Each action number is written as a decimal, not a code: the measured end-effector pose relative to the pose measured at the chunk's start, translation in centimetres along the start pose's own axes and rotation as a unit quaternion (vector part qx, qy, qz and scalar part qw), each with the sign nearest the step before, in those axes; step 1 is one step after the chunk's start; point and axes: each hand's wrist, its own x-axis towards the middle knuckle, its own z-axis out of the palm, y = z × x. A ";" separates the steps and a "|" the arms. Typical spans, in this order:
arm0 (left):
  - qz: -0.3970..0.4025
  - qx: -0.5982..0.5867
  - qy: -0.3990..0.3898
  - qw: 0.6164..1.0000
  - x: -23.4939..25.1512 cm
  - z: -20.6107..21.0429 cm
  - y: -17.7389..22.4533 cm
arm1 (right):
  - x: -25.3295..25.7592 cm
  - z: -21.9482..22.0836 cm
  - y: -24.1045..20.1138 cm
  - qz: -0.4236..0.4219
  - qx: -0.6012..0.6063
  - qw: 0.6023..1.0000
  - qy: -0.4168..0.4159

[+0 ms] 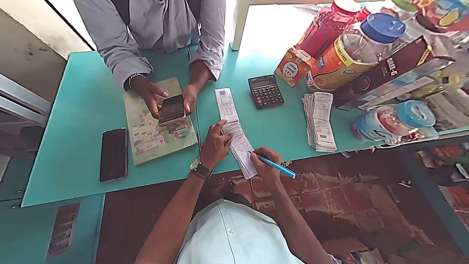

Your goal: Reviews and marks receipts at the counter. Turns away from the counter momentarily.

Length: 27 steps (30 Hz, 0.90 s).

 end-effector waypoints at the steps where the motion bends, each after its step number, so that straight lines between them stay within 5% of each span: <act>1: -0.002 0.001 -0.001 1.000 -0.1 0.0 0.0 | -0.1 0.0 0.0 0.003 -0.003 1.000 0.001; 27: -0.008 0.002 -0.008 1.000 -0.1 -0.1 0.2 | 0.1 -0.2 0.1 0.003 -0.029 0.999 0.018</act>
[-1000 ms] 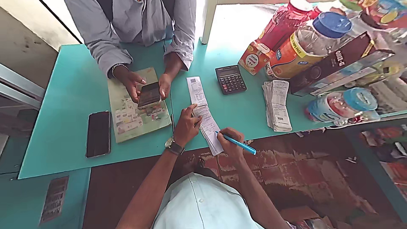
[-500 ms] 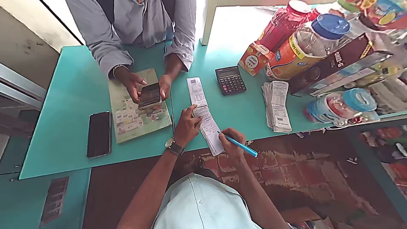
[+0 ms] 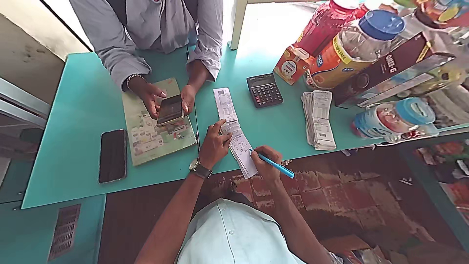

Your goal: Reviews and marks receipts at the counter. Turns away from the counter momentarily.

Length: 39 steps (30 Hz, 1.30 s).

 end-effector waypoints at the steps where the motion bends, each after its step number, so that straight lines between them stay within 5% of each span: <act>1: 0.001 0.002 -0.001 1.000 0.0 0.0 0.0 | 0.0 0.0 0.0 0.000 0.002 1.000 0.001; 6: 0.008 0.005 0.003 1.000 -0.1 0.1 0.0 | -0.2 0.1 0.0 0.003 0.006 1.000 0.008; 12: -0.001 0.004 0.006 1.000 0.0 0.1 0.0 | -0.2 -1.2 -1.3 0.081 0.273 0.957 0.049; 24: -0.026 -0.003 0.011 1.000 0.2 0.0 0.2 | 0.4 -0.2 -0.6 -0.014 0.071 0.995 -0.069; 39: -0.012 0.009 0.013 1.000 0.2 0.3 0.0 | 0.5 0.0 0.0 -0.007 0.051 0.996 -0.078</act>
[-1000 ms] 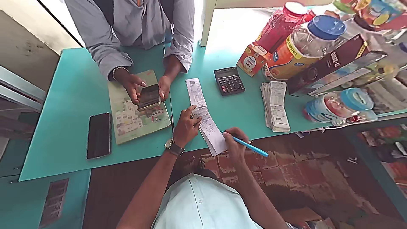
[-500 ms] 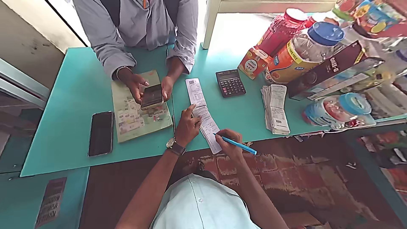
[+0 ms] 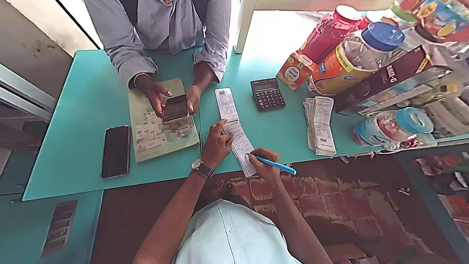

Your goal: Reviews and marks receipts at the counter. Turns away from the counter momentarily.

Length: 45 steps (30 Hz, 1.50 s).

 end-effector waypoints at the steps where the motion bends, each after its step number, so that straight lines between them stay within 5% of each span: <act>1: 0.000 0.000 0.001 1.000 0.0 0.0 0.0 | 0.0 0.0 0.0 -0.001 -0.004 1.000 0.001; 41: -0.009 0.001 0.003 1.000 0.0 -0.3 0.4 | 0.1 -0.3 -0.4 0.015 0.013 0.999 0.042; 45: -0.008 0.005 0.000 1.000 -0.1 -0.2 0.3 | 0.0 -0.4 0.2 -0.009 -0.053 0.998 0.022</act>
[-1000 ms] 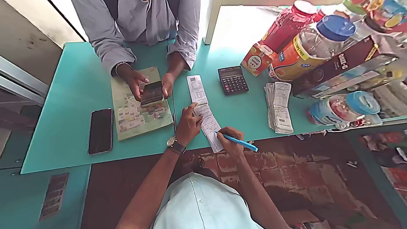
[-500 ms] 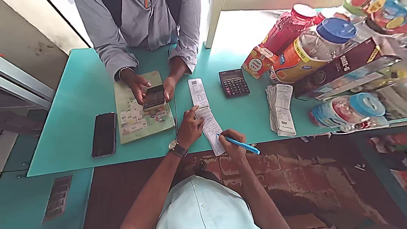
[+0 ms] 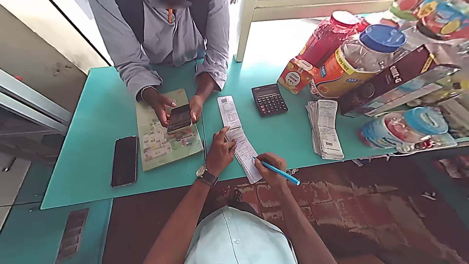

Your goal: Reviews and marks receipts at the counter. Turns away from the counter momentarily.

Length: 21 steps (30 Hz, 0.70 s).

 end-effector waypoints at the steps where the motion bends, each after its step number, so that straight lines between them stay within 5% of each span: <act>1: -0.001 0.000 -0.001 1.000 -0.1 0.0 0.1 | 0.0 0.0 0.1 -0.003 -0.004 1.000 0.000; 21: 0.013 0.002 0.007 1.000 0.0 0.1 -0.2 | 0.3 0.1 -0.2 0.029 0.020 0.999 0.024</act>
